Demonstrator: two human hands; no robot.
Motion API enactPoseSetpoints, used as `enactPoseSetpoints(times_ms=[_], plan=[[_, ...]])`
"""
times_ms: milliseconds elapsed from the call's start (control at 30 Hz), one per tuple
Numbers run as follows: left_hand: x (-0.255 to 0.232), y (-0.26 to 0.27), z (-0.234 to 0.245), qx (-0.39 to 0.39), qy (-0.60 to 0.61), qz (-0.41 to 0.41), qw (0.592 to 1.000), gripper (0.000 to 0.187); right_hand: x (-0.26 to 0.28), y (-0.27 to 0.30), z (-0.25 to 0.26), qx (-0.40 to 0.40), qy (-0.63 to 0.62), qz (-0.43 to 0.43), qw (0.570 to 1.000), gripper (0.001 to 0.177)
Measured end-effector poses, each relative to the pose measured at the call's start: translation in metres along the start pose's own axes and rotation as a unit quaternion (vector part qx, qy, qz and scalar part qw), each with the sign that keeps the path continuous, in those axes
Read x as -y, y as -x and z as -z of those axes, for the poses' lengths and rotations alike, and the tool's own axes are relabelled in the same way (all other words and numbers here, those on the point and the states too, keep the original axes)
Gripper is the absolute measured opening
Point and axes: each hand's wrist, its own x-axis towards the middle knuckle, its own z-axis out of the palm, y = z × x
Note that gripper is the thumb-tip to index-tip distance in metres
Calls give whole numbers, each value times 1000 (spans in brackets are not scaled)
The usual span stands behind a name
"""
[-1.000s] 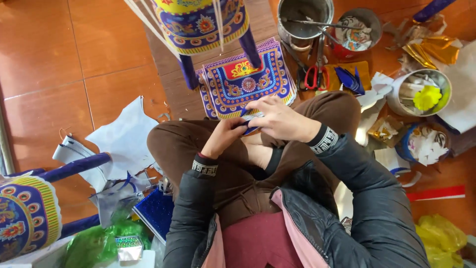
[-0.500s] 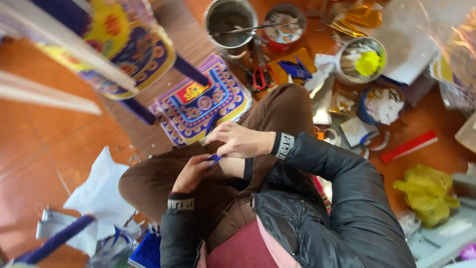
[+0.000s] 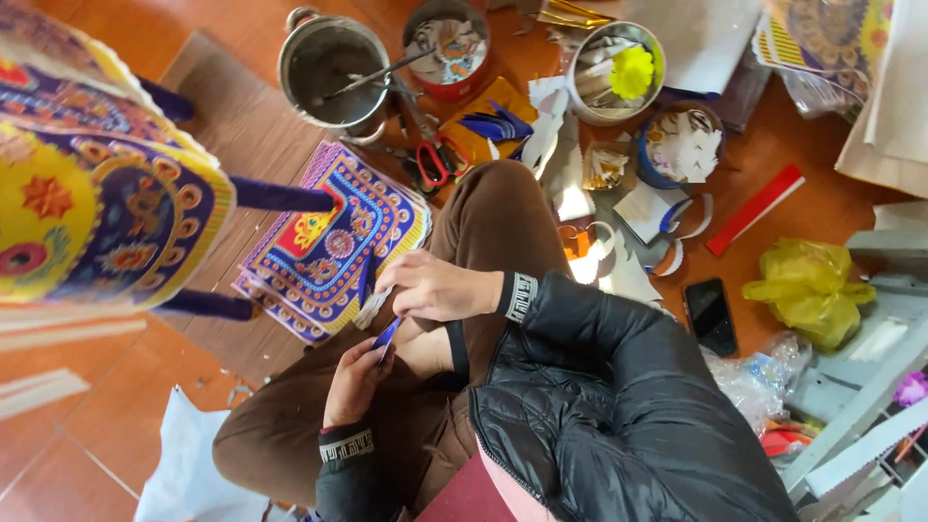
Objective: Decorating a blue horse statue with silver and gold foil patterns using scissors and glue.
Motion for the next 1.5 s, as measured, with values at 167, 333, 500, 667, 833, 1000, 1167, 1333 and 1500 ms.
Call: enactPoseSetpoints(times_ms=[167, 333, 500, 667, 833, 1000, 1167, 1333, 1500], plan=[[8, -10, 11, -3, 83, -6, 997, 17, 2, 21, 66, -145, 15, -159, 976, 7], [3, -13, 6, -10, 106, -29, 994, 27, -73, 155, 128, -298, 168, -474, 811, 6], [6, -17, 9, -21, 119, -22, 992, 27, -104, 250, 149, -187, 244, -565, 766, 15], [8, -16, 10, -25, 121, -27, 992, 27, -121, 271, 134, -114, 322, -627, 700, 12], [9, -17, 12, -32, 126, -27, 991, 28, -123, 258, 132, -77, 309, -698, 641, 6], [7, -16, 8, -22, 127, -37, 991, 27, -105, 243, 141, -258, 306, -590, 701, 7], [10, -21, -6, -67, 98, -76, 990, 29, -42, 117, 129, -505, -52, -546, 667, 10], [-20, 11, -77, -19, 107, -134, 985, 37, -3, 12, 52, -361, -206, -456, 787, 24], [-45, 31, -98, 13, 232, -259, 938, 35, 34, -34, -33, -239, -333, -429, 805, 32]])
